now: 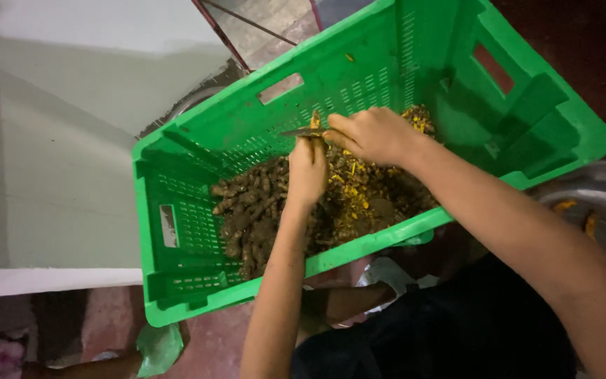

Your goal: Peeling the skin off turmeric roots using a knife inside a plastic crate

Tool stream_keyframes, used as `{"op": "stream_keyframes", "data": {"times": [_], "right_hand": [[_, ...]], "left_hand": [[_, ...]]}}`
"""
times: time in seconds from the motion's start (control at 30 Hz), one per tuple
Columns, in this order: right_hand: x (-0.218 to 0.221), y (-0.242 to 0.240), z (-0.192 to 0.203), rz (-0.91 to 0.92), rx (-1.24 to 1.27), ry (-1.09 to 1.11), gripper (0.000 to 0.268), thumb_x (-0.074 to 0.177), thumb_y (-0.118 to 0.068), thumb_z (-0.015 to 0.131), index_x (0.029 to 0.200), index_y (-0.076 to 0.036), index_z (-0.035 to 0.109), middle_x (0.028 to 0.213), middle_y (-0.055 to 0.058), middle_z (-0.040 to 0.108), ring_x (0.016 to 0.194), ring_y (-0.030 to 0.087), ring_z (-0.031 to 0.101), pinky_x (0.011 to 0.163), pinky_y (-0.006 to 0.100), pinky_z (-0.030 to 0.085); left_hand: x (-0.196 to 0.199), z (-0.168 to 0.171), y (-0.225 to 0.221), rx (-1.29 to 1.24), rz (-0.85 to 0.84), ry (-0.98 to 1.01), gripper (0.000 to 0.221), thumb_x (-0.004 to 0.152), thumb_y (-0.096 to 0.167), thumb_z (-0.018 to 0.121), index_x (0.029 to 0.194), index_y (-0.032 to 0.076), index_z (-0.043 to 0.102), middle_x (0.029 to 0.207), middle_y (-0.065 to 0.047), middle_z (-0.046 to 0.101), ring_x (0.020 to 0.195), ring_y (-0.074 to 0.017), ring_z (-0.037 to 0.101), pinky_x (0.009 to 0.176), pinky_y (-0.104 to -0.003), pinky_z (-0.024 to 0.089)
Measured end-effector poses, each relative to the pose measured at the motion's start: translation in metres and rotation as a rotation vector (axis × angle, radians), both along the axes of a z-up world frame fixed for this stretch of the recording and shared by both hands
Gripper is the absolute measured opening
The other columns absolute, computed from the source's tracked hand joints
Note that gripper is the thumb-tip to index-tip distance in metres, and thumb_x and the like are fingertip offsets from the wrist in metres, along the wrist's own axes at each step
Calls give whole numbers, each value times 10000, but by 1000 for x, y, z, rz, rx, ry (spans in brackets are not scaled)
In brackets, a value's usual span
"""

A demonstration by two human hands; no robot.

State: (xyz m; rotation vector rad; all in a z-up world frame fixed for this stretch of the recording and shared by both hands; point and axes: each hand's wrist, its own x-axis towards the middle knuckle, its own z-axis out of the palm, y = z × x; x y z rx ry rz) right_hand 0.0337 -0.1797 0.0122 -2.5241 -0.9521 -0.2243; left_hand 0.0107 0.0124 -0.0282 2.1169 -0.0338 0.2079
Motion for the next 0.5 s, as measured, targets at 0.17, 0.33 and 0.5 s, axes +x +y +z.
{"op": "stream_keyframes", "data": {"times": [0.17,0.33,0.5], "right_hand": [[8,-1,-13,-74,-40,-17,342,1128,-474,350,1307,-304,586,826,155,754,655,377,750,659,471,638],[27,-10,-22,-401,-71,-180,346,1146,-528,306,1153,-230,483,822,167,693,685,470,731,624,586,583],[11,-18,-11,-287,51,-129,318,1123,-481,417,1131,-185,532,829,171,723,748,450,740,676,555,585]], "left_hand": [[-10,23,-7,41,-87,-102,293,1046,219,487,949,-46,562,847,-376,647,927,-588,637,661,-624,447],[-27,37,-12,-35,-130,-81,302,1069,193,466,1084,-80,594,981,-401,668,967,-605,645,735,-601,512],[-15,19,-8,-132,-136,-68,257,1070,182,493,1168,-28,605,986,-303,690,961,-424,688,778,-514,537]]}}
